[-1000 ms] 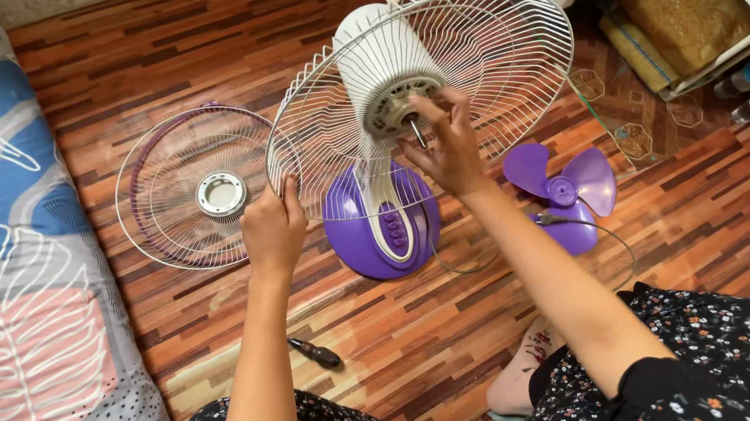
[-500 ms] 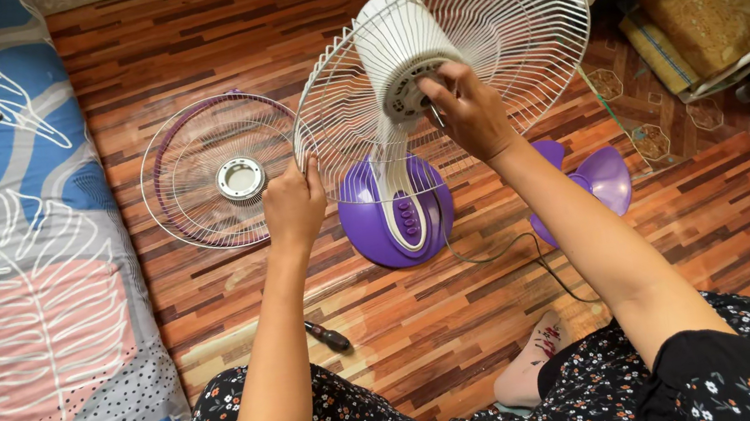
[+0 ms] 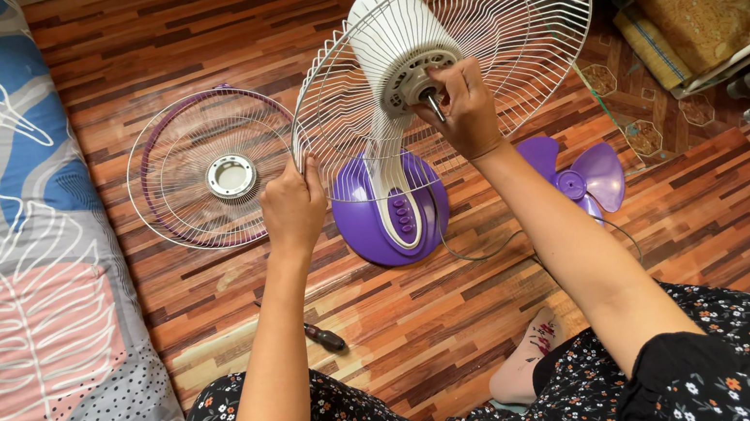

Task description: The person assembles a purple and white electric fan by attaching the fan blades to the motor shaft, securing them with a cap, and then fitting the front protective grille over the blades.

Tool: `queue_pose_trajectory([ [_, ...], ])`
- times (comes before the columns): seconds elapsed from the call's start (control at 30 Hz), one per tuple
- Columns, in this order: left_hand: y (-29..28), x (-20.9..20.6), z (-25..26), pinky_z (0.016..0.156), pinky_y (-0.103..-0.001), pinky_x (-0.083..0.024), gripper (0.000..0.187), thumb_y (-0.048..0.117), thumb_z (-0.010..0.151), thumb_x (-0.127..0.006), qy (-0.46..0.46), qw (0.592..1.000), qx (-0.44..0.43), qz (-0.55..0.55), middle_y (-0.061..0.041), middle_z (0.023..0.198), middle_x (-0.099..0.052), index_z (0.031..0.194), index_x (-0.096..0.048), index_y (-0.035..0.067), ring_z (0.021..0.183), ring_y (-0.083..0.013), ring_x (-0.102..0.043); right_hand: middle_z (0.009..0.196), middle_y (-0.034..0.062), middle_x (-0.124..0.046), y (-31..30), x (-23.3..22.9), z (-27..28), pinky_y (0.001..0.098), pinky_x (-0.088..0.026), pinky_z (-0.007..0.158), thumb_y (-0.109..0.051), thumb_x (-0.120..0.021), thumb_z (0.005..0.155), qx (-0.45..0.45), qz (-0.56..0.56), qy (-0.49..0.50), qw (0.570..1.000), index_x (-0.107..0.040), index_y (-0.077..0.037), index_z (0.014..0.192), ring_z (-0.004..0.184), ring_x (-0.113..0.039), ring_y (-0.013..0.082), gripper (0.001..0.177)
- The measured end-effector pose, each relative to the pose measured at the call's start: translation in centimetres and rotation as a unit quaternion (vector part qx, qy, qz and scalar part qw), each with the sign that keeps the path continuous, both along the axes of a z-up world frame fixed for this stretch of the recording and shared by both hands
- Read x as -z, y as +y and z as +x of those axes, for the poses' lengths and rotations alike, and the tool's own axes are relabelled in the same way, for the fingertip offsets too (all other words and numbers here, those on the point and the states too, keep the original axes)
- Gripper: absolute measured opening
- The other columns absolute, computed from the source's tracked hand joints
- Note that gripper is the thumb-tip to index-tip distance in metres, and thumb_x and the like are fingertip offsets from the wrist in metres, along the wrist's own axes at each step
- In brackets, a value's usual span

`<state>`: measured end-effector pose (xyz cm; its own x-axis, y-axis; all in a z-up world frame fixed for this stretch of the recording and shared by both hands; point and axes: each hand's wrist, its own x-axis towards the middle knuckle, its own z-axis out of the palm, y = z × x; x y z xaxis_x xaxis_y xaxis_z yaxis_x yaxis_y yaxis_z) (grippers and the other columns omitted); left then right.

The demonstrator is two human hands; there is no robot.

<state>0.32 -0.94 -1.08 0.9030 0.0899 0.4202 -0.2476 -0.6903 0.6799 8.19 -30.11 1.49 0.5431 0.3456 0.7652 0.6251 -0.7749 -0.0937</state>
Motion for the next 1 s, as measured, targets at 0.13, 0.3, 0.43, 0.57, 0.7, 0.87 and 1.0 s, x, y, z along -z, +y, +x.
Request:
queue_pose_trajectory([
  [0.13,-0.3,-0.1,-0.3,0.042,-0.038,-0.049,0.028,0.018,0.106,-0.054,0.017,1.000,0.009,-0.019,-0.013,0.055,-0.064,0.089,-0.069,0.002,0.046,-0.0258,-0.066,0.112,0.0097,-0.050,0.6,0.9,-0.4,0.0267,-0.062,0.074,-0.020,-0.094,0.088,-0.002,0.086,0.054,0.995,-0.057,0.000,0.122,0.089,-0.064,0.0185,0.054],
  [0.3,-0.2,-0.3,-0.4,0.043,-0.038,-0.049,0.031,0.020,0.107,-0.056,0.036,0.999,-0.007,-0.019,-0.014,0.056,-0.064,0.084,-0.067,0.001,0.047,-0.0261,-0.066,0.114,0.0120,-0.047,2.5,1.6,-1.0,0.0314,-0.060,0.079,-0.011,-0.091,0.085,0.024,0.146,0.059,0.987,-0.053,0.002,0.125,0.098,-0.061,0.0213,0.056],
  [0.43,-0.1,-0.4,-0.5,0.042,-0.039,-0.048,0.029,0.019,0.106,-0.055,0.020,1.000,0.005,-0.008,-0.014,0.055,-0.064,0.087,-0.068,0.002,0.046,-0.0275,-0.066,0.116,0.0112,-0.046,3.3,1.7,-1.3,0.0316,-0.062,0.083,-0.015,-0.091,0.085,0.027,0.220,0.079,0.972,-0.053,-0.002,0.121,0.100,-0.062,0.0196,0.054],
  [0.57,-0.2,-0.2,-0.7,0.044,-0.041,-0.049,0.030,0.020,0.107,-0.054,0.026,1.000,0.004,-0.004,-0.016,0.056,-0.064,0.088,-0.068,0.001,0.048,-0.0298,-0.066,0.111,0.0088,-0.050,4.2,2.2,-0.9,0.0318,-0.060,0.080,-0.026,-0.089,0.085,0.078,0.260,0.061,0.961,-0.059,-0.004,0.115,0.098,-0.061,0.0192,0.048],
  [0.7,-0.5,0.0,-0.9,0.045,-0.042,-0.051,0.026,0.018,0.105,-0.054,-0.014,1.000,-0.002,0.002,-0.016,0.057,-0.065,0.092,-0.070,0.001,0.049,-0.0306,-0.067,0.111,0.0077,-0.052,4.5,2.5,-0.7,0.0296,-0.062,0.083,-0.038,-0.087,0.086,0.058,0.304,0.057,0.949,-0.060,-0.005,0.113,0.097,-0.066,0.0164,0.050],
  [0.87,-0.9,0.3,-0.7,0.044,-0.041,-0.052,0.026,0.018,0.106,-0.053,0.015,1.000,0.002,-0.006,-0.016,0.056,-0.064,0.093,-0.069,0.001,0.048,-0.0307,-0.067,0.109,0.0050,-0.055,4.5,2.6,-0.6,0.0294,-0.060,0.081,-0.036,-0.088,0.085,0.080,0.314,0.050,0.945,-0.063,-0.005,0.111,0.093,-0.065,0.0154,0.047],
  [1.0,-0.9,0.3,-0.6,0.043,-0.041,-0.051,0.025,0.016,0.106,-0.053,0.000,1.000,0.003,-0.001,-0.015,0.055,-0.064,0.094,-0.069,0.001,0.046,-0.0302,-0.066,0.105,0.0036,-0.055,4.9,2.7,-0.5,0.0286,-0.057,0.077,-0.034,-0.090,0.083,0.099,0.340,0.051,0.934,-0.064,-0.005,0.108,0.087,-0.061,0.0134,0.046],
])
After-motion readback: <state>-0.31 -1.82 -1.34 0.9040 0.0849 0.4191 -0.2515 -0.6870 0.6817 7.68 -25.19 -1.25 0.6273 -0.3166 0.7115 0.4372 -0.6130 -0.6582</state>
